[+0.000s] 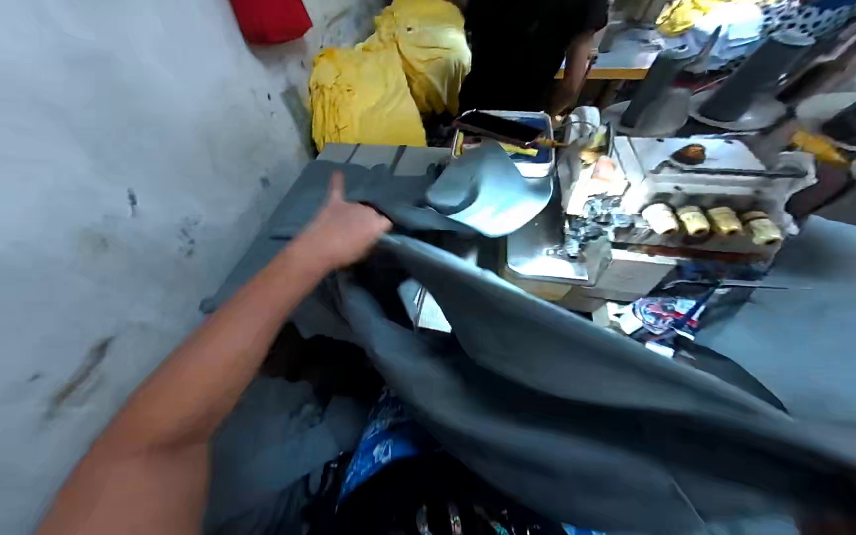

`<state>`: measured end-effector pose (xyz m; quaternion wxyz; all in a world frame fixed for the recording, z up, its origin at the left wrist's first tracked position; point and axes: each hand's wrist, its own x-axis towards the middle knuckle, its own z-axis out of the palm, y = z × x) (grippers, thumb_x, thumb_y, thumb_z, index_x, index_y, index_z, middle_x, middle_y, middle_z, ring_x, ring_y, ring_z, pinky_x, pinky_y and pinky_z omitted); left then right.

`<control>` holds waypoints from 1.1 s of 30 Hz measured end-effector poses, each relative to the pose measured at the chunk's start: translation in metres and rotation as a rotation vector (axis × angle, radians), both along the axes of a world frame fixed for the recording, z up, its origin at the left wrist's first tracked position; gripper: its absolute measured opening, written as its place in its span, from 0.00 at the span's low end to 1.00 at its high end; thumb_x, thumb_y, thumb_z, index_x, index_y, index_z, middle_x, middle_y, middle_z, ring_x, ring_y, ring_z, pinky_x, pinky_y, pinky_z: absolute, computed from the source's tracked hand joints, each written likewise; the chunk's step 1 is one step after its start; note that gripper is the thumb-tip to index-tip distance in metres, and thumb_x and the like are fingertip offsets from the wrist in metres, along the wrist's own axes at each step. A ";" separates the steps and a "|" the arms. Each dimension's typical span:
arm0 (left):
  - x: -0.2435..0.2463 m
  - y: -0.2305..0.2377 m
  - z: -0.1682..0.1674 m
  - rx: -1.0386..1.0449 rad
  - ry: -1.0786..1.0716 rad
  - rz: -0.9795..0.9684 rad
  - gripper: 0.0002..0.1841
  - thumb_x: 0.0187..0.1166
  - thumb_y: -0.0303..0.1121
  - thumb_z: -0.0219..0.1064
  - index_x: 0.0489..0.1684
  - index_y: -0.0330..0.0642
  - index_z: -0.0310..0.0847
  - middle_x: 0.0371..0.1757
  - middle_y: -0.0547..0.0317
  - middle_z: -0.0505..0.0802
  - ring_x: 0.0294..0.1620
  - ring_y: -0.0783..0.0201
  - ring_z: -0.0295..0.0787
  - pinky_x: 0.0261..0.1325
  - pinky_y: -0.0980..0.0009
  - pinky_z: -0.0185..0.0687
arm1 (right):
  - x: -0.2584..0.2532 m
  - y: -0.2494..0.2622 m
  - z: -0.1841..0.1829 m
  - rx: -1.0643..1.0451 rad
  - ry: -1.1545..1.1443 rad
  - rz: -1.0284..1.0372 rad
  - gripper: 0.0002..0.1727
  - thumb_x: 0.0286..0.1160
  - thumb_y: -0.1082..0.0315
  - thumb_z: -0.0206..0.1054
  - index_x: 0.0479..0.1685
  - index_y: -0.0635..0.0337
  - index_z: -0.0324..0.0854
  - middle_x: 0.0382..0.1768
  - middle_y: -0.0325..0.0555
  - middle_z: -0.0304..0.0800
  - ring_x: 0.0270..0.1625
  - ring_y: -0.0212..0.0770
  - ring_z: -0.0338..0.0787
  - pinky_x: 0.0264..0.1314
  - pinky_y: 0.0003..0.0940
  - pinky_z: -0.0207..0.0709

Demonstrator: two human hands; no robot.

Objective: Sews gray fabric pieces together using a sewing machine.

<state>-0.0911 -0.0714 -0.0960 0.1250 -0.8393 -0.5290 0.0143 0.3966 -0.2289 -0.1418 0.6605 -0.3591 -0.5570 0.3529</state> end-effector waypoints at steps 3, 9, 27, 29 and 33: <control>0.012 -0.105 0.064 -0.022 -0.010 0.256 0.12 0.61 0.23 0.82 0.42 0.37 0.90 0.37 0.39 0.93 0.46 0.32 0.91 0.68 0.17 0.60 | 0.007 0.034 -0.043 -0.192 0.082 -0.052 0.21 0.78 0.80 0.52 0.51 0.44 0.86 0.49 0.21 0.96 0.54 0.23 0.92 0.63 0.25 0.86; 0.124 -0.223 0.000 -0.917 -0.592 -0.400 0.09 0.82 0.31 0.66 0.36 0.35 0.85 0.21 0.48 0.86 0.23 0.49 0.88 0.27 0.52 0.82 | 0.029 0.052 -0.083 -0.494 0.124 -0.659 0.15 0.80 0.84 0.50 0.62 0.64 0.65 0.44 0.28 0.80 0.42 0.20 0.85 0.50 0.22 0.84; 0.031 -0.173 -0.225 -0.805 -1.066 0.595 0.17 0.88 0.21 0.54 0.69 0.28 0.81 0.71 0.33 0.85 0.76 0.46 0.80 0.82 0.56 0.67 | -0.077 -0.001 -0.169 -0.419 -1.206 0.293 0.11 0.79 0.76 0.63 0.46 0.80 0.86 0.46 0.78 0.86 0.52 0.77 0.87 0.57 0.71 0.77; 0.023 -0.190 -0.248 -0.719 -1.194 0.589 0.15 0.84 0.23 0.62 0.63 0.23 0.83 0.65 0.31 0.87 0.70 0.47 0.83 0.78 0.60 0.72 | -0.077 0.000 -0.158 -0.373 -1.161 0.213 0.15 0.84 0.74 0.57 0.51 0.84 0.81 0.47 0.82 0.85 0.52 0.78 0.87 0.58 0.70 0.77; 0.028 -0.194 -0.257 -0.595 -1.234 0.527 0.13 0.84 0.23 0.62 0.56 0.19 0.84 0.66 0.29 0.86 0.74 0.45 0.79 0.81 0.60 0.68 | -0.075 0.008 -0.125 -0.185 -1.073 -0.040 0.16 0.86 0.76 0.53 0.51 0.88 0.77 0.45 0.84 0.85 0.49 0.74 0.89 0.57 0.60 0.79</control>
